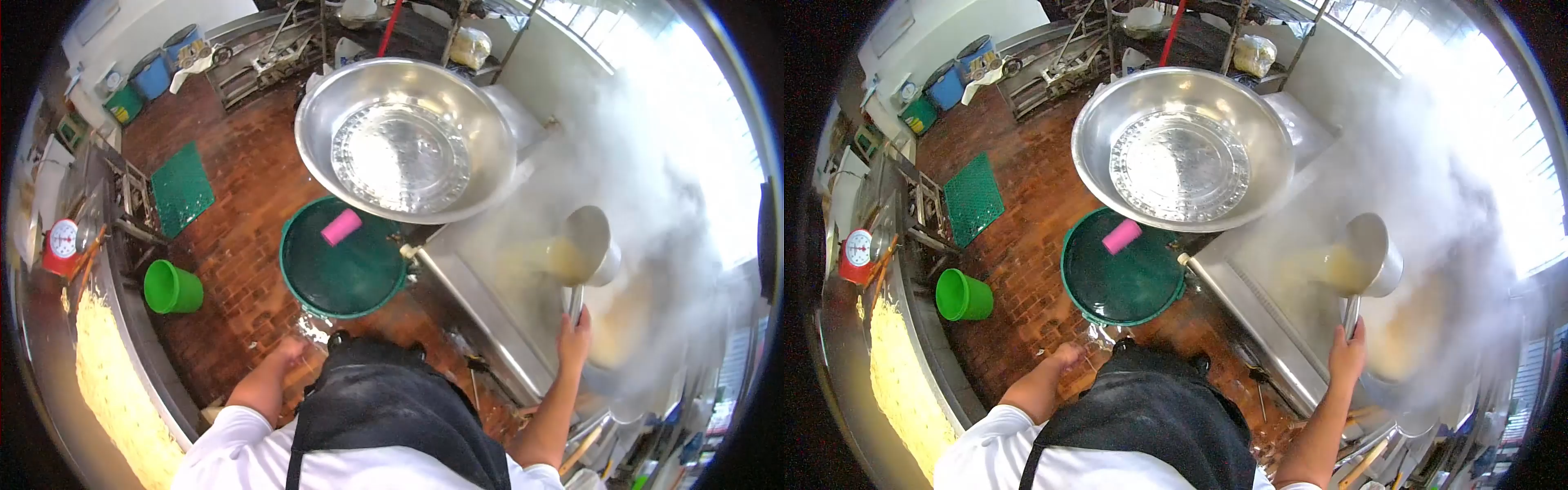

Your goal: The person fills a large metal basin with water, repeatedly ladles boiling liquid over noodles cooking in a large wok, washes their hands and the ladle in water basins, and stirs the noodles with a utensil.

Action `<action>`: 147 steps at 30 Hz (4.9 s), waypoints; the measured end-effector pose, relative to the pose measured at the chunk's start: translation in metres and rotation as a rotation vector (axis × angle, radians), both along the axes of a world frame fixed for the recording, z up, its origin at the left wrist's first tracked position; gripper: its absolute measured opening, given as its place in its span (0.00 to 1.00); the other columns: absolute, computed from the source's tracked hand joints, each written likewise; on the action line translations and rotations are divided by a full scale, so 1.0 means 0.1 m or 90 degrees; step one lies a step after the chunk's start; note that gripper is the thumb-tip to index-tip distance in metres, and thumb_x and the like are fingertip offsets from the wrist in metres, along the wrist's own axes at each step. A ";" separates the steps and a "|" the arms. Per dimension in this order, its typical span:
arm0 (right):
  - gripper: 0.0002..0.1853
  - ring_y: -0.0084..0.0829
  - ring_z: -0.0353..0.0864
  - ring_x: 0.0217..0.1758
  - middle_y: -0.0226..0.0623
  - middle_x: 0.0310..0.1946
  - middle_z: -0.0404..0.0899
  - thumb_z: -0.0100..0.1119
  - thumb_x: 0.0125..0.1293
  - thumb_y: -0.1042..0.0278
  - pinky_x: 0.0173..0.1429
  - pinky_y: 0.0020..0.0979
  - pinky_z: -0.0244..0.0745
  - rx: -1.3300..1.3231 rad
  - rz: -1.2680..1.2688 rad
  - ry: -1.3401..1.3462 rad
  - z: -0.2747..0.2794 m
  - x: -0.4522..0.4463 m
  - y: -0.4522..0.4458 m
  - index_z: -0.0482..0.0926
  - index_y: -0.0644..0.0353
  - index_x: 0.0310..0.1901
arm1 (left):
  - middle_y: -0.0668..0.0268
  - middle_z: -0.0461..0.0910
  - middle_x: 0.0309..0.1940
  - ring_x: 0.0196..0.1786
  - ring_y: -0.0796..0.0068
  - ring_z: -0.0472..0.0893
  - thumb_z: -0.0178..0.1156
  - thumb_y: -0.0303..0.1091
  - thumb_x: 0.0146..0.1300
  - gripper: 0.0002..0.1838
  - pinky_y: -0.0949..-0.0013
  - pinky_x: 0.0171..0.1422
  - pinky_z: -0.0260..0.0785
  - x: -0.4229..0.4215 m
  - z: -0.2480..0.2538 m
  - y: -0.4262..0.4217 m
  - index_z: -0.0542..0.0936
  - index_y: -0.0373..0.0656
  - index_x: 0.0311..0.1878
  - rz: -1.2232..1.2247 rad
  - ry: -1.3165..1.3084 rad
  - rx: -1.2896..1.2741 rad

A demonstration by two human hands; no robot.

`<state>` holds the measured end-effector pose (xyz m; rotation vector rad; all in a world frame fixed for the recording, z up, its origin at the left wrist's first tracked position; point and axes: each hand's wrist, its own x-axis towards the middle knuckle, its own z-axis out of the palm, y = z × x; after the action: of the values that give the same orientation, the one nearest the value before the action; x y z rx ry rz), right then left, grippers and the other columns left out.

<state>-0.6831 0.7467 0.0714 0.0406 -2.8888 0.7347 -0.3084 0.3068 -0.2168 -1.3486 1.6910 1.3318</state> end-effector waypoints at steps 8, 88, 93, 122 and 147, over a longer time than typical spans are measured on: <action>0.25 0.52 0.74 0.49 0.53 0.45 0.75 0.56 0.57 0.67 0.51 0.42 0.68 0.024 -0.049 0.131 0.28 -0.20 -0.13 0.67 0.63 0.57 | 0.71 0.73 0.18 0.18 0.74 0.70 0.57 0.48 0.57 0.15 0.67 0.19 0.59 -0.05 0.14 0.02 0.76 0.46 0.27 0.006 -0.012 0.030; 0.22 0.50 0.75 0.43 0.53 0.37 0.76 0.59 0.52 0.59 0.47 0.44 0.69 0.105 0.013 -0.081 0.54 -0.16 -0.23 0.72 0.63 0.46 | 0.67 0.73 0.19 0.19 0.73 0.70 0.55 0.47 0.59 0.14 0.67 0.20 0.61 0.22 0.14 0.00 0.76 0.46 0.35 0.170 -0.022 0.110; 0.23 0.54 0.76 0.41 0.54 0.36 0.77 0.55 0.52 0.61 0.45 0.47 0.69 0.117 -0.033 0.037 0.40 -0.33 0.00 0.69 0.57 0.51 | 0.71 0.68 0.17 0.16 0.76 0.66 0.56 0.46 0.58 0.12 0.69 0.15 0.55 0.31 -0.03 -0.06 0.75 0.48 0.33 0.207 -0.041 0.123; 0.07 0.35 0.79 0.27 0.39 0.23 0.78 0.57 0.54 0.68 0.28 0.38 0.73 -0.132 -0.185 -0.365 -0.85 -3.03 1.38 0.76 0.62 0.30 | 0.68 0.75 0.26 0.27 0.75 0.73 0.49 0.32 0.59 0.10 0.71 0.29 0.64 -0.11 1.35 1.09 0.77 0.42 0.41 0.151 -0.105 0.004; 0.06 0.17 0.66 0.13 0.25 0.18 0.70 0.57 0.55 0.70 0.14 0.20 0.60 -0.617 -0.113 -0.402 0.49 -0.48 0.52 0.73 0.57 0.35 | 0.69 0.68 0.14 0.12 0.75 0.65 0.55 0.41 0.59 0.15 0.69 0.14 0.53 0.15 0.26 0.16 0.74 0.44 0.20 0.085 0.070 0.065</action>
<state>-0.7310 0.7987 0.1201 -0.6471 -2.5859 2.3188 -0.2938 0.3233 -0.1908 -1.3708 1.6028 1.5726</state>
